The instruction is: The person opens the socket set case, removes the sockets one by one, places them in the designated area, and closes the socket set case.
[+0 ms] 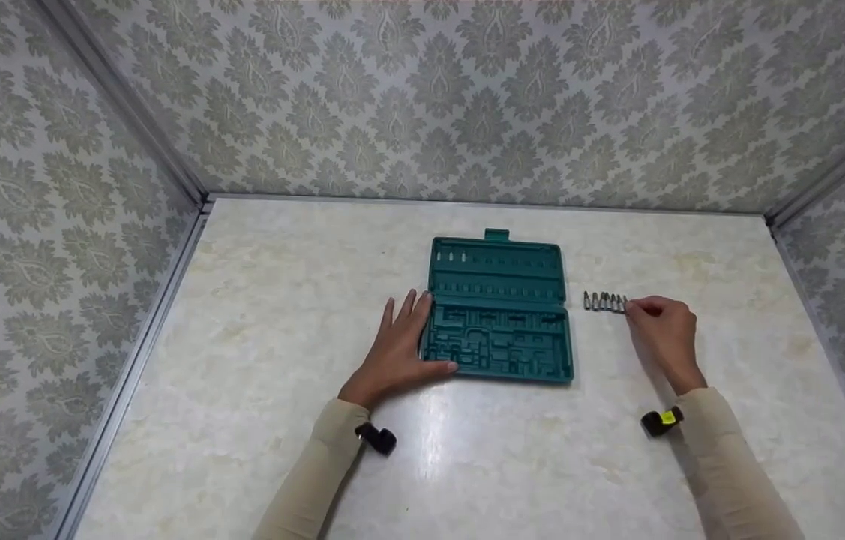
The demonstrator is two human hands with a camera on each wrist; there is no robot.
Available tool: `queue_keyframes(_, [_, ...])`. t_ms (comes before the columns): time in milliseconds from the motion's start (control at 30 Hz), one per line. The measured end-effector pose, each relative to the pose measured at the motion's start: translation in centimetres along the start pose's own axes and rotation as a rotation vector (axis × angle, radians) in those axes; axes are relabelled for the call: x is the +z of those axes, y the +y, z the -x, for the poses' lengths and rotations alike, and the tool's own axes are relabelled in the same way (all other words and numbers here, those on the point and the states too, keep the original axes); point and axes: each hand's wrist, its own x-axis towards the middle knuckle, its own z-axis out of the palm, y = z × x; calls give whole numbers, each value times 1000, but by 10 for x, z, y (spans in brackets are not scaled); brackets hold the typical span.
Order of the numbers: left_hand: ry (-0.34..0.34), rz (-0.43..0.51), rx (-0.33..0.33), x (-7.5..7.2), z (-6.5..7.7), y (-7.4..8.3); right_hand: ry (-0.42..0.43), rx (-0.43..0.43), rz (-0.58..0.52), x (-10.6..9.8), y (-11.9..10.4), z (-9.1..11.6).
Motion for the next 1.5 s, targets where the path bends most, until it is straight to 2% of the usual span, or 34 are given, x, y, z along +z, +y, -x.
queue_keyframes(333, [1,25,-20,2,1,-1,-64,34,9,-10,-10,-2])
queue_keyframes(600, [6,31,-35,1,3,0,-97,-35,10,-9,-35,-3])
queue_keyframes(867, [1,10,11,1,-1,-4,-147,-181,-35,10,-66,-5])
queue_keyframes(1133, [0,15,8,0,0,-4,-226,-232,-53,37,-97,-12])
queue_keyframes(1500, [-5,-5,-20,1,0,0,-369,-405,-84,80,-133,-22])
